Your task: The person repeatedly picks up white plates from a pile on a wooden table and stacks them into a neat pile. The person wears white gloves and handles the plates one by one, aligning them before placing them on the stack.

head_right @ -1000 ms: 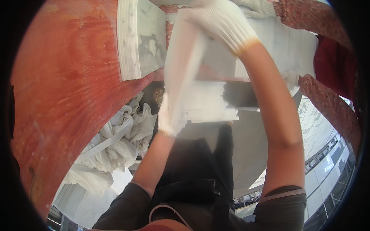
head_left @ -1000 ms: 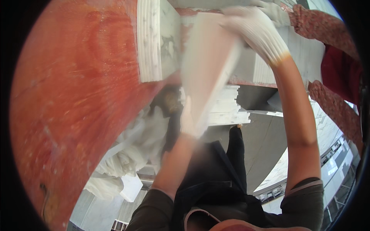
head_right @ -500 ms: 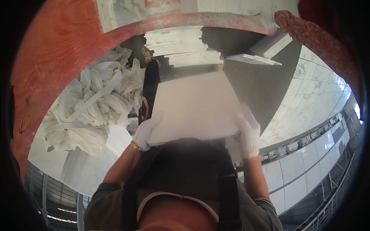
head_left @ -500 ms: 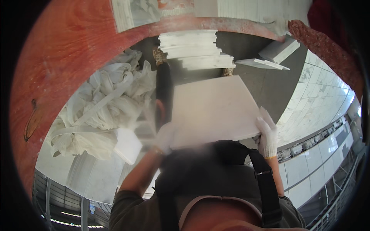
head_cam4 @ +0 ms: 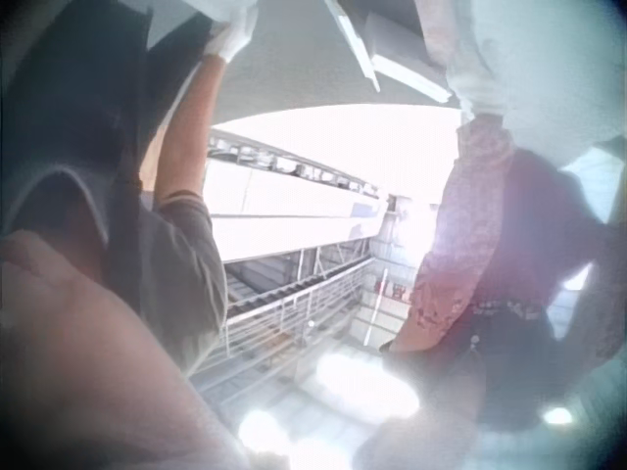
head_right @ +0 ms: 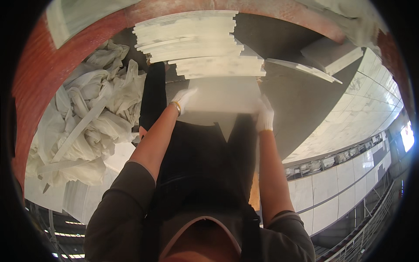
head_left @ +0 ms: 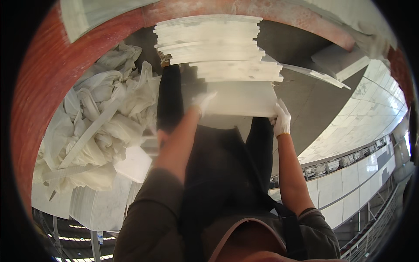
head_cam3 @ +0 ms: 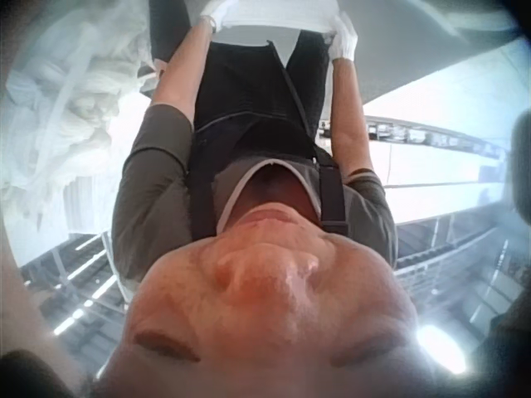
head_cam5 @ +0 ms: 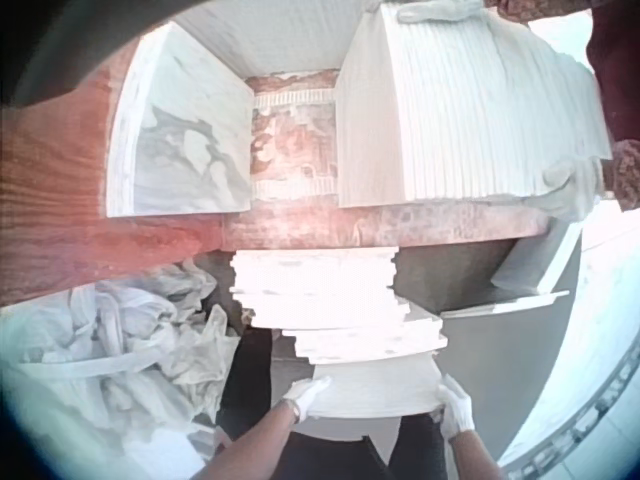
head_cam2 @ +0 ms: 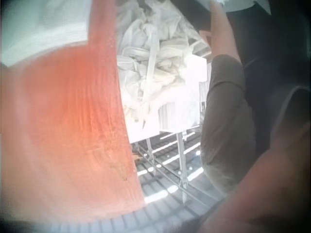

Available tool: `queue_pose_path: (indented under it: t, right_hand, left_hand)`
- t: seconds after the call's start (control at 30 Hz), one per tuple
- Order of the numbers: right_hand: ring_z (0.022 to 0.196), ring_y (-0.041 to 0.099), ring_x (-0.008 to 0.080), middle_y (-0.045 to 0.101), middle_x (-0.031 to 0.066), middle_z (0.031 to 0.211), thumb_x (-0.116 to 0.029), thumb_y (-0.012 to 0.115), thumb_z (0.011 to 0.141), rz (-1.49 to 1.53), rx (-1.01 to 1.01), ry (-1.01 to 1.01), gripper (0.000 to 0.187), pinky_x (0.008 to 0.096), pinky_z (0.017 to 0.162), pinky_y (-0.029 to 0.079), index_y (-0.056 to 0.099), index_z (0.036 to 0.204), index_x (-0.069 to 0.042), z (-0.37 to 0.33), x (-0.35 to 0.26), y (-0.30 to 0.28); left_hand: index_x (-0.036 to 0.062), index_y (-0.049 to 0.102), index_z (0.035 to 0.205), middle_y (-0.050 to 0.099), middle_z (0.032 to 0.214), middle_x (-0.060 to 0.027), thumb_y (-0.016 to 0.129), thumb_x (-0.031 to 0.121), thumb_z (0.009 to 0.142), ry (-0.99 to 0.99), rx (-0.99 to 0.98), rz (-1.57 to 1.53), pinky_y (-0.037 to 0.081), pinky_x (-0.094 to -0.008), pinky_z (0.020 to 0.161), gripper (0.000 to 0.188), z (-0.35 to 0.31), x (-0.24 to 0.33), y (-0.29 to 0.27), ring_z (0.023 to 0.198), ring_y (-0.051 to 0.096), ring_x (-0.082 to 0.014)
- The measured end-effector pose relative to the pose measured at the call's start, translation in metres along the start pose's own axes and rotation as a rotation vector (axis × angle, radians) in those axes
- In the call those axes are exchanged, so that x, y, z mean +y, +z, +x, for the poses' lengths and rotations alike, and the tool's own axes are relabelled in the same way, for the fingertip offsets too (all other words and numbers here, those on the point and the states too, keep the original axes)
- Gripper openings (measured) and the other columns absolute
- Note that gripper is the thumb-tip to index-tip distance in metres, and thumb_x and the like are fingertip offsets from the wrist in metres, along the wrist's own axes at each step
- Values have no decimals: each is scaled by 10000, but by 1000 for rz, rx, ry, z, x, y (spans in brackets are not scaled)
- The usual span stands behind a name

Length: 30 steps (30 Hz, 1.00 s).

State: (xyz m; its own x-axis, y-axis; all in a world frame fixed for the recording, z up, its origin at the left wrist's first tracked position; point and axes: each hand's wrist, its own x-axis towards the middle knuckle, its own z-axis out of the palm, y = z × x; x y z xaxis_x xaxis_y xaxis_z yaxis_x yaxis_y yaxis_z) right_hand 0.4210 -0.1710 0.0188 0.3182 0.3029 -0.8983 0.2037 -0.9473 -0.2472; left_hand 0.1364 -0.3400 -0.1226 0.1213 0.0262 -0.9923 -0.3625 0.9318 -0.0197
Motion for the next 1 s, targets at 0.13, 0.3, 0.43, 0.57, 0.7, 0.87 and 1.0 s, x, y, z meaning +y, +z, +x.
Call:
queue_pose_path:
  t: [0.13, 0.3, 0.43, 0.57, 0.7, 0.87, 1.0]
  right_hand:
    - [520, 447, 88, 591, 9, 741, -272, 619, 975, -20, -51, -38, 483, 232, 457, 313, 622, 1373, 2, 57, -1, 21]
    - [667, 568, 121, 651, 28, 845, -233, 580, 1003, 58, -139, -5, 313, 260, 534, 405, 664, 1213, -16, 92, 0, 15]
    - [778, 643, 141, 700, 50, 953, -194, 581, 1006, 210, -255, -20, 320, 309, 600, 493, 654, 1248, 1, 56, -27, 8]
    - [950, 641, 116, 697, 74, 1095, -245, 682, 957, -541, -240, -61, 467, 276, 691, 527, 640, 1325, 40, -26, -123, 47]
    - [1058, 634, 187, 692, 99, 1197, -251, 665, 989, -588, -449, -950, 478, 321, 961, 502, 615, 1371, 31, -101, -268, 180]
    - [1234, 623, 217, 674, 138, 1334, -420, 681, 941, -527, -504, -1453, 619, 306, 1050, 464, 618, 1384, 8, -138, -459, 407]
    - [1123, 663, 332, 715, 187, 1216, -403, 620, 971, -559, -507, -1765, 476, 403, 962, 508, 704, 1220, -6, -129, -513, 538]
  left_hand:
    - [76, 671, 1265, 730, 1068, -81, 711, 341, 944, -35, 55, -247, 549, -405, 794, 419, 33, 0, -1, 922, 686, -269]
    - [57, 649, 1250, 732, 1114, -151, 755, 206, 887, 301, 38, 0, 567, -406, 873, 407, 1, 20, 10, 1022, 700, -316]
    - [-4, 588, 1307, 694, 1223, -191, 643, 323, 1010, -83, -15, -1134, 584, -443, 911, 444, -27, 45, 31, 1055, 699, -347]
    - [33, 477, 1441, 659, 1236, -216, 609, 495, 1017, 157, 281, -798, 591, -496, 848, 641, -106, 78, 9, 1019, 685, -358]
    - [48, 332, 1578, 567, 1416, -196, 579, 645, 984, 564, 243, -929, 505, -451, 1028, 878, -182, 170, -54, 1224, 600, -305]
    - [31, 195, 1618, 396, 1525, -160, 558, 696, 966, 820, 50, -1170, 413, -463, 1105, 999, -218, 310, -105, 1290, 493, -292]
    - [37, 291, 1558, 460, 1365, -108, 586, 692, 956, 866, 49, -1194, 411, -452, 1086, 937, -220, 346, -112, 1203, 487, -260]
